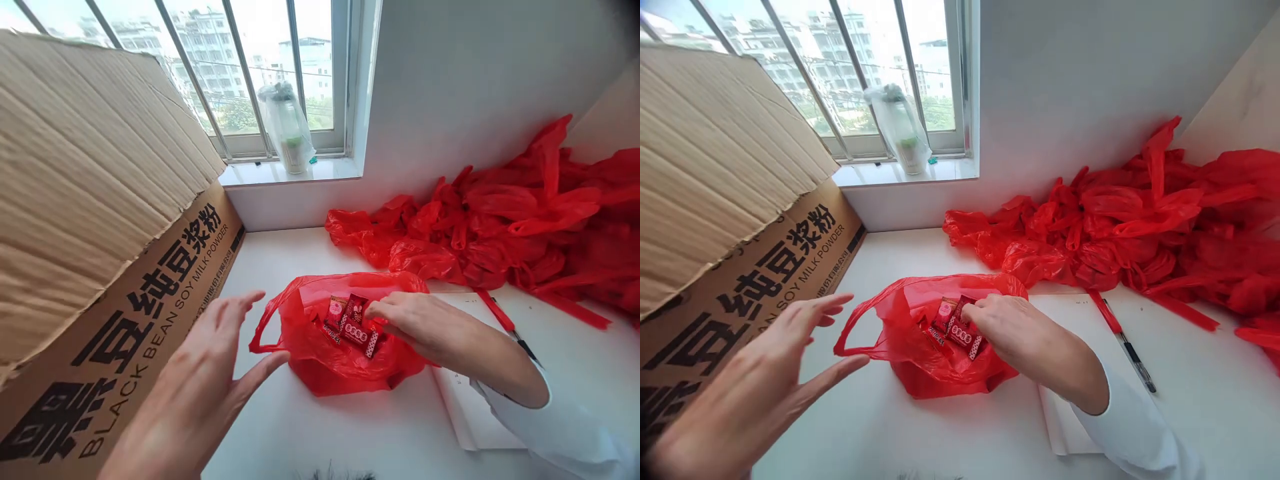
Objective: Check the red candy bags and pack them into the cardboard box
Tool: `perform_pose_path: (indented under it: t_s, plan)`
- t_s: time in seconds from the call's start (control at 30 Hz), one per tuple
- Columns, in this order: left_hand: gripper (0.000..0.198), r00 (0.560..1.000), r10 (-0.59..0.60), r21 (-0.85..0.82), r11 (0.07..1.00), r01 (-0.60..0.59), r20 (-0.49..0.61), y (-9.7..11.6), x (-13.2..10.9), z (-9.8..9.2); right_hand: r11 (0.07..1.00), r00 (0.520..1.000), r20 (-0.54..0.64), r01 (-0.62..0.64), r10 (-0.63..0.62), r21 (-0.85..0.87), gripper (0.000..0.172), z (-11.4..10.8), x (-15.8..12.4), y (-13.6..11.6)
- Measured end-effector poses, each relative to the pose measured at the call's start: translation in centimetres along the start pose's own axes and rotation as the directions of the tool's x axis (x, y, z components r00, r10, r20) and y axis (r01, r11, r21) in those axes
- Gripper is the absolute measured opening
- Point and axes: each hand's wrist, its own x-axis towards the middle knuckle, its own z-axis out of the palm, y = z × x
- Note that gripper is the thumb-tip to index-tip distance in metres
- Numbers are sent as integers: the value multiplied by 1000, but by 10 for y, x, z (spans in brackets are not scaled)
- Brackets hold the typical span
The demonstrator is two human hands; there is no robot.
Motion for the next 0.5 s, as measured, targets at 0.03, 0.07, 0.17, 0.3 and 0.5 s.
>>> perform_pose_path:
  t_s: [0.03,0.07,0.17,0.3,0.5]
  plan:
    - [57,1000,-9,74,997,7,17,-2,-2,4,995,1000,-8,15,-16,-97,18,-2,-3,-5]
    - [55,998,-28,115,993,22,49,-3,-4,8,980,1000,-17,18,-22,-198,17,-3,-6,-9]
    - [26,986,-95,113,990,80,133,1,-7,12,905,998,-54,3,-29,-426,16,3,-23,-16]
    - [31,992,-104,-15,994,106,70,12,-5,4,760,972,-176,6,-158,-649,29,27,-57,-1]
    - [29,953,-186,-497,820,284,238,17,0,-15,679,975,-205,-92,-87,-728,27,18,-64,18]
